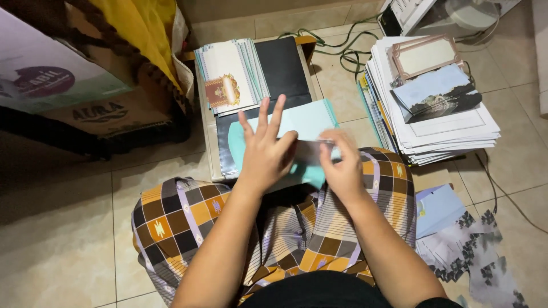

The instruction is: A person sits on the floor and flips through a blue folder, pressing each printed sheet flat with their hands to organize or smooth them.

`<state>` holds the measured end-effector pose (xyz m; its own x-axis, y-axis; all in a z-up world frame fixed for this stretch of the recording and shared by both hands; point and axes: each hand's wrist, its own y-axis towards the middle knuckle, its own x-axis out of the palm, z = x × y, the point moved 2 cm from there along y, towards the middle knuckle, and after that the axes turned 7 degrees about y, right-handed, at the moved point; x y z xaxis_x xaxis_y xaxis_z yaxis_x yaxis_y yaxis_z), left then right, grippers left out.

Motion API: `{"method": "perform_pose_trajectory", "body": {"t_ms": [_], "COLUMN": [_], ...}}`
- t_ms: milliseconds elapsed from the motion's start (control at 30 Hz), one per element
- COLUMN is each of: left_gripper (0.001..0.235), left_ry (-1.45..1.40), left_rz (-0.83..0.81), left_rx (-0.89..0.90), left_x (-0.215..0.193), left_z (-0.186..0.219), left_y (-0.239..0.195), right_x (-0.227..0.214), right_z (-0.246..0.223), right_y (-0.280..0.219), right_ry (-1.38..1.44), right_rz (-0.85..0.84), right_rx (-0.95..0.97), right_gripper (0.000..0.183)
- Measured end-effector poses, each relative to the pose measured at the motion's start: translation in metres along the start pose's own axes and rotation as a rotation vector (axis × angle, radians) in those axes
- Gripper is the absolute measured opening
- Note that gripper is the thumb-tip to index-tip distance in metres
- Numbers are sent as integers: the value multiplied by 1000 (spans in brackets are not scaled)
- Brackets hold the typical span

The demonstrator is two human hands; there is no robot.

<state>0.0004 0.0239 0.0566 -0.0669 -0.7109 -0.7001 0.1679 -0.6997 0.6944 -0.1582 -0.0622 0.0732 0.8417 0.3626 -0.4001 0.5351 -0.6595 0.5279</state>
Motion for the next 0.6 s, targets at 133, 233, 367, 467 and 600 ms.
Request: {"method": "perform_pose_trajectory", "body": {"t_ms": [133,233,367,467,600], "left_gripper": [39,25,41,80,82], "left_ry": [-235,-471,-617,-542,-109], "left_rz": [298,145,103,-82,15], "left_rx": [-195,-755,-948,-1027,-777], "left_x": [-14,-9,10,12,29], "left_z": [-14,-13,-23,-24,-34], "left_y": [1,-9,-10,-10,-18], "right_x": [4,18,30,37,41], "right_z": [31,18,17,37,67], "right_y": [-4,-7,-11,-22,-35], "right_ry": [-47,118,87,106,197], "right_rz": [92,-101,-160,-202,-258], "right_rx": [113,270,498,563,661], "right_gripper": [120,102,84,75,76]}}
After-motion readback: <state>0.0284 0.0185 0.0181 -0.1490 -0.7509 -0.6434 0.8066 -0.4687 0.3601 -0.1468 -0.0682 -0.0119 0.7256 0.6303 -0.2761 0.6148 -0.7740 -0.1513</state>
